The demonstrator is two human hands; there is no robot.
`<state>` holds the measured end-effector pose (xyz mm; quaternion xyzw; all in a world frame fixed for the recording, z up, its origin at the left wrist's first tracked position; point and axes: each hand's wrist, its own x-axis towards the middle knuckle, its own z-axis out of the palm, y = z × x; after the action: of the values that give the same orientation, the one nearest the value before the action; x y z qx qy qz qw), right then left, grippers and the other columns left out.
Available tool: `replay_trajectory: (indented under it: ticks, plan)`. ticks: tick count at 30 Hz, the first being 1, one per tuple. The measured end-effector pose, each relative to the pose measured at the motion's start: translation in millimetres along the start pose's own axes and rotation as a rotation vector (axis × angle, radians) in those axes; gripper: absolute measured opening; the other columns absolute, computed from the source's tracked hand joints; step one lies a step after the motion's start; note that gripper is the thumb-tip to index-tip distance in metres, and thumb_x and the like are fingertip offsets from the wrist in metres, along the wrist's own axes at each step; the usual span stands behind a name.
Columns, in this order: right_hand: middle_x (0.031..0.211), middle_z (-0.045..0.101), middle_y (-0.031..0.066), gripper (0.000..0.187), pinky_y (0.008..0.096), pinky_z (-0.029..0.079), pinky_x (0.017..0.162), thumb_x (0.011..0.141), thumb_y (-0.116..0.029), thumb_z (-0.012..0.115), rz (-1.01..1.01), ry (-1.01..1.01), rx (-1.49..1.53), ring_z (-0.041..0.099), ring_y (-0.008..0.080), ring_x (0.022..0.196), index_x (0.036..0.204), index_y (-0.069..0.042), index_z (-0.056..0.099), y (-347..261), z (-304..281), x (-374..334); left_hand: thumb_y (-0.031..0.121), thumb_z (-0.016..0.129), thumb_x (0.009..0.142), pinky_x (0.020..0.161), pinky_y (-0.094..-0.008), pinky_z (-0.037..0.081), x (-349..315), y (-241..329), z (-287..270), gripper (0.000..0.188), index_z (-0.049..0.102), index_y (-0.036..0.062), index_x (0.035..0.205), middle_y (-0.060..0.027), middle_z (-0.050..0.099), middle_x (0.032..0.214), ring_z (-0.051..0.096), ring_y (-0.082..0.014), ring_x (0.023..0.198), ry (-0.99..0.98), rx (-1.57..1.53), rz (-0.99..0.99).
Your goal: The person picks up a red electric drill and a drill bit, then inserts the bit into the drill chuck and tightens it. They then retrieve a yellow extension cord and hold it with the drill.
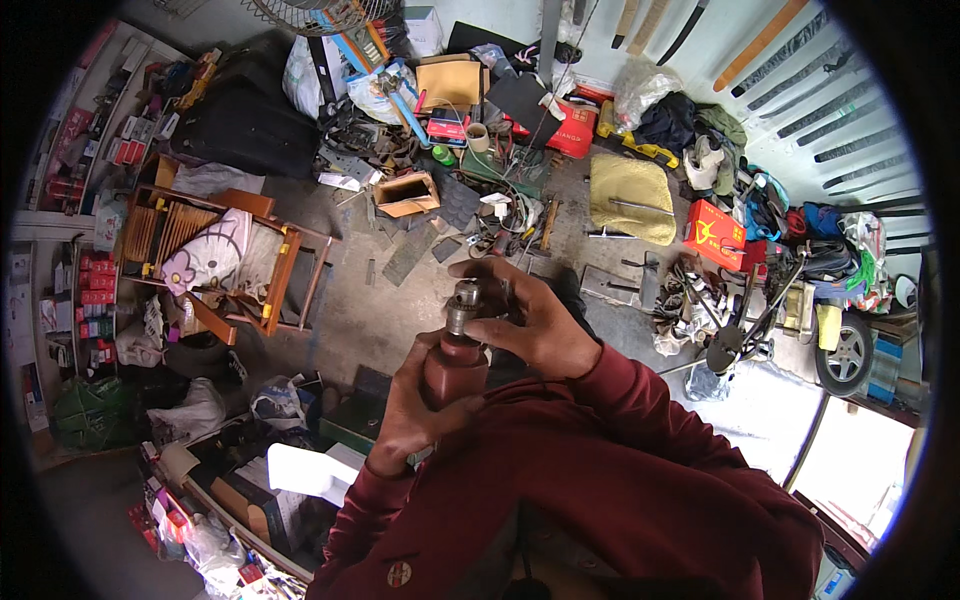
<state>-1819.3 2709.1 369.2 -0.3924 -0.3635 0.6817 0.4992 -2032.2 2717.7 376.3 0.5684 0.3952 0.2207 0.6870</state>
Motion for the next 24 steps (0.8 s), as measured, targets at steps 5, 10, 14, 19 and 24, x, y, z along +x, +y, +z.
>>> replay_trajectory:
  ticks: [5,10,14,19,24]
  plan:
    - [0.109,0.066,0.0053,0.058,0.0297,0.050,0.089,0.088,-0.017,0.080,-0.011,0.164,-0.435,0.061,0.0111,0.101,0.137,-0.002,0.052,2.8,3.4,-4.8,0.007,0.082,0.073,0.097,-0.0330,0.047,-2.3,0.0,0.8,0.068,0.052,0.0025,0.133,-0.0092,0.062,0.119,0.058,-0.0168,0.111,0.026,0.112,-0.031]
    - [0.099,0.069,0.0138,0.056,0.0328,0.052,0.080,0.082,-0.017,0.084,-0.154,0.054,0.053,0.064,0.0172,0.090,0.128,0.001,0.056,13.6,-3.0,-0.3,0.007,0.082,0.071,0.098,-0.0345,0.048,-1.4,-4.9,2.7,0.071,0.050,0.0025,0.135,-0.0104,0.062,0.121,0.058,-0.0199,0.113,0.024,0.075,-0.068]
    - [0.098,0.069,0.0103,0.049,0.0318,0.052,0.079,0.086,-0.013,0.079,-0.155,0.198,-0.383,0.063,0.0153,0.089,0.127,0.001,0.057,15.1,-5.6,-3.6,0.009,0.084,0.070,0.100,-0.0358,0.047,-2.1,-14.9,1.7,0.075,0.049,0.0022,0.136,-0.0121,0.061,0.125,0.058,-0.0208,0.116,0.091,0.083,-0.115]
    - [0.095,0.066,0.0034,0.045,0.0274,0.049,0.077,0.091,-0.018,0.076,-0.112,0.150,-0.104,0.058,0.0079,0.088,0.128,0.001,0.060,7.8,-15.4,-9.4,0.012,0.085,0.068,0.099,-0.0351,0.048,3.9,-20.3,-1.6,0.075,0.050,0.0031,0.135,-0.0116,0.062,0.124,0.059,-0.0203,0.114,0.052,0.102,-0.082]
    - [0.097,0.067,0.0043,0.048,0.0290,0.049,0.076,0.092,-0.024,0.076,-0.013,0.192,-0.400,0.059,0.0100,0.087,0.130,0.001,0.060,0.7,-17.9,-7.9,0.012,0.083,0.070,0.098,-0.0353,0.048,4.6,-10.8,4.1,0.071,0.052,0.0053,0.133,-0.0108,0.063,0.120,0.060,-0.0203,0.112,0.031,0.178,-0.067]
